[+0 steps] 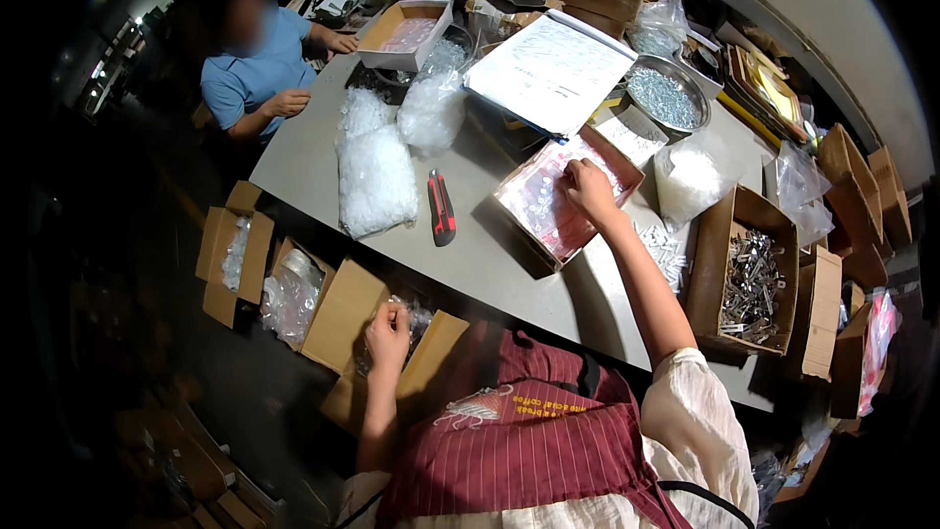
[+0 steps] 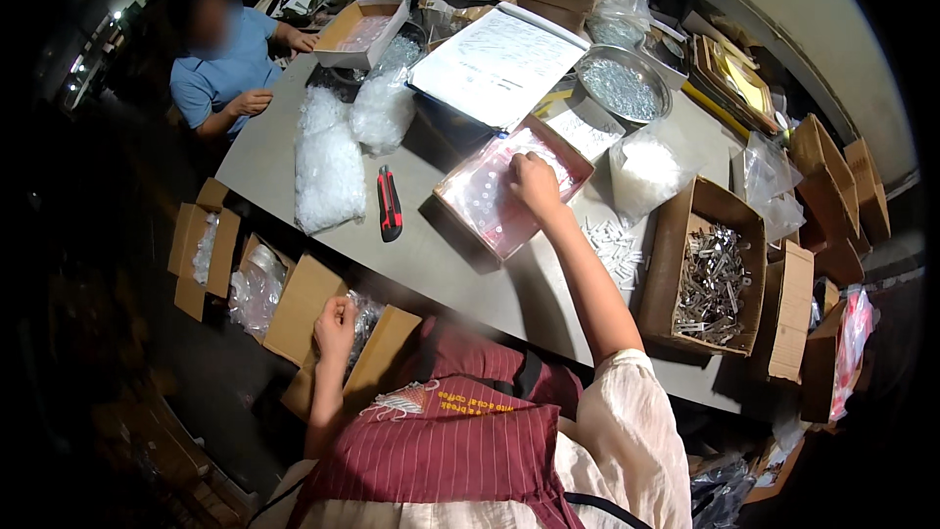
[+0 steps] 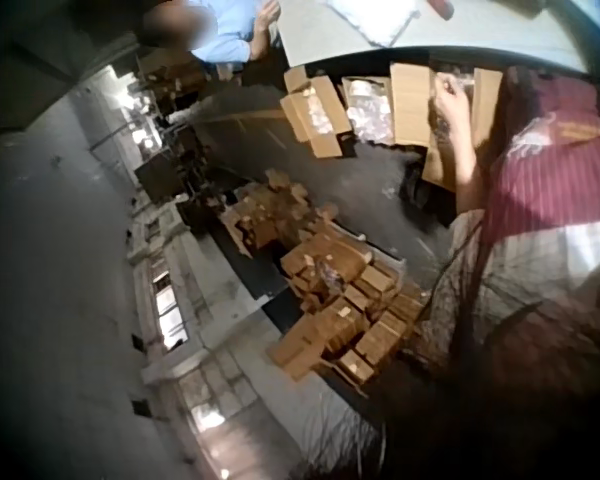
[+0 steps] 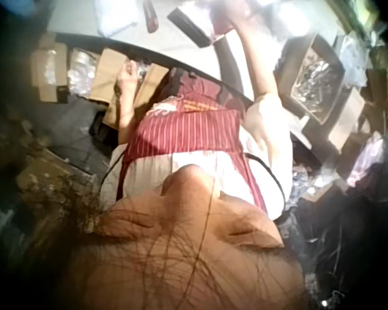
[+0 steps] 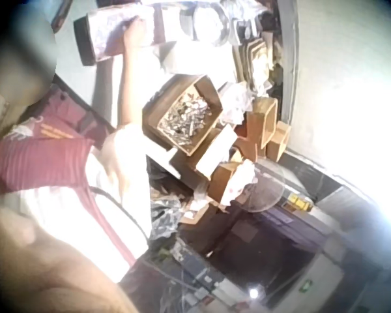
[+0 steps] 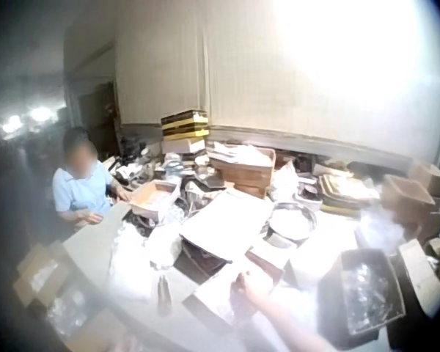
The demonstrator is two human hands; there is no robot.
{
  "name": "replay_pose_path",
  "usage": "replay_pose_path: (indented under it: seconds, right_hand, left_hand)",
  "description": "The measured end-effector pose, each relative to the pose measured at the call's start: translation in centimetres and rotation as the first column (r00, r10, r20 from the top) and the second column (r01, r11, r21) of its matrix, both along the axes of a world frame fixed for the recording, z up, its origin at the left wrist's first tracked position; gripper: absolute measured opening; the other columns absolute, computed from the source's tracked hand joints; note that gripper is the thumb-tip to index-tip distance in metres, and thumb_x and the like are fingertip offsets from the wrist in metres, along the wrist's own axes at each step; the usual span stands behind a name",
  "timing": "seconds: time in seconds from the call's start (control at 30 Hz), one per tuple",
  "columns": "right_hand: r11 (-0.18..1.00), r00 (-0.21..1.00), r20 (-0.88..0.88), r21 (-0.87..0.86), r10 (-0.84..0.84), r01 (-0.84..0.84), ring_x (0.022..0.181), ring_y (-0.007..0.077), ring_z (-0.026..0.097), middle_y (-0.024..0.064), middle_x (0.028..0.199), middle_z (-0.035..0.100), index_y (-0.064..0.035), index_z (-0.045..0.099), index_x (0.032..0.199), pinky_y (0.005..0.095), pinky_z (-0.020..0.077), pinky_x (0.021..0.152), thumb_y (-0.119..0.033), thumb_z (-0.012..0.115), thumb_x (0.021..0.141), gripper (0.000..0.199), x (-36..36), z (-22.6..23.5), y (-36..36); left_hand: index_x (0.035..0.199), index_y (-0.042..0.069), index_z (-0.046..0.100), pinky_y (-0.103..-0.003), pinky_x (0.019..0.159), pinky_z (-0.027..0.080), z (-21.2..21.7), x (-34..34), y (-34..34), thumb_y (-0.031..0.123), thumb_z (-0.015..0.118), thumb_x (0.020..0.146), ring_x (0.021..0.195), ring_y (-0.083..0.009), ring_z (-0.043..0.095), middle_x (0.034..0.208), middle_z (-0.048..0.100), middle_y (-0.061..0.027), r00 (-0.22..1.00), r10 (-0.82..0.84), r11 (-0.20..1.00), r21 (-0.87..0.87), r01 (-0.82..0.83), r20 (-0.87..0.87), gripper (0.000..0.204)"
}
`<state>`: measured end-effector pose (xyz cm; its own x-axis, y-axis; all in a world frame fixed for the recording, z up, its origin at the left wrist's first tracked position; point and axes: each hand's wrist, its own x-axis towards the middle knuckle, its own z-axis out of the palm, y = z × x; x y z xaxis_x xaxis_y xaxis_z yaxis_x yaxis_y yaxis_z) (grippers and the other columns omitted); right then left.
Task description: The person picks small metallic parts from a cardboard box and places them into a pink polka-dotted box. They handle the parts one by one and occasionally adjust the box position. A second person sits across the table and handles bubble wrap.
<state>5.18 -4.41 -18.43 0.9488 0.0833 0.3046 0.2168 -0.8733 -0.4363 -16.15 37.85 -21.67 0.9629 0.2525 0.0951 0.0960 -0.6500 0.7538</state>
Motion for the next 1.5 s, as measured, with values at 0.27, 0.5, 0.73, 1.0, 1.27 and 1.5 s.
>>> replay_pose_path:
  seconds: [0.27,0.5,0.73,1.0,1.27,1.5]
  right_hand:
    - [0.917,0.99,0.113,0.38,0.087,-0.124,0.094,0.0327,0.068,0.0165,0.101,0.068,-0.0033,0.072,0.106,0.0381,0.0543,0.081,0.008,0.061,0.079,0.031,-6.2,7.4,0.4]
    - [0.858,0.863,0.276,0.183,0.424,-0.48,0.098,0.0312,0.064,0.0108,0.103,0.068,-0.005,0.068,0.117,0.0414,0.0493,0.087,-0.003,0.069,0.075,0.042,-15.4,11.5,3.5]
    - [0.945,0.941,-0.19,0.116,-0.281,0.306,0.083,0.0372,0.067,0.0192,0.096,0.065,-0.0002,0.063,0.1,0.0437,0.0538,0.075,-0.011,0.072,0.087,0.019,-20.7,5.1,-6.3]
    - [0.956,0.893,-0.341,-0.116,-0.294,0.27,0.081,0.0437,0.065,0.0239,0.083,0.066,0.0025,0.063,0.083,0.0495,0.0526,0.075,-0.025,0.071,0.085,0.029,-25.1,-0.9,-9.2]
    - [0.87,0.829,-0.27,-0.095,-0.489,0.483,0.08,0.0439,0.067,0.0263,0.083,0.068,0.0039,0.067,0.079,0.0511,0.0535,0.073,-0.028,0.068,0.084,0.032,-21.7,1.3,-10.0]
    - [0.895,0.83,-0.34,-0.23,-0.442,0.382,0.08,0.0422,0.068,0.0237,0.082,0.069,0.0031,0.07,0.085,0.0483,0.054,0.073,-0.026,0.073,0.08,0.029,-21.9,1.3,-10.5]
  left_hand:
    - [0.117,0.001,0.062,-0.043,0.079,0.055,4.1,4.2,-6.7,0.008,0.064,0.093,0.097,-0.0353,0.067,0.105,0.068,-0.0175,0.965,-0.168,0.981,-0.058,0.183,0.202,0.025]
    - [0.122,0.004,0.064,-0.042,0.091,0.05,15.4,7.1,-18.4,0.004,0.071,0.085,0.104,-0.0373,0.061,0.115,0.064,-0.0164,0.695,-0.625,0.778,0.217,0.589,0.355,0.038]
    - [0.09,0.002,0.068,-0.044,0.071,0.049,12.4,5.6,-19.8,0.005,0.068,0.086,0.08,-0.0367,0.063,0.083,0.065,-0.0146,0.667,-0.691,0.715,0.13,0.687,0.277,0.005]
    - [0.086,0.003,0.067,-0.042,0.07,0.049,12.7,3.8,-21.9,0.008,0.071,0.087,0.077,-0.0344,0.061,0.081,0.064,-0.0135,0.667,-0.735,0.677,0.066,0.733,0.12,0.007]
    - [0.084,0.003,0.067,-0.041,0.072,0.049,10.6,3.0,-24.3,0.008,0.076,0.082,0.082,-0.0331,0.06,0.084,0.064,-0.0112,0.596,-0.741,0.644,0.075,0.762,0.309,0.01]
    - [0.09,0.004,0.066,-0.044,0.076,0.049,11.5,2.4,-25.3,0.016,0.082,0.078,0.087,-0.0349,0.059,0.086,0.061,-0.0116,0.624,-0.76,0.646,0.101,0.757,0.181,0.024]
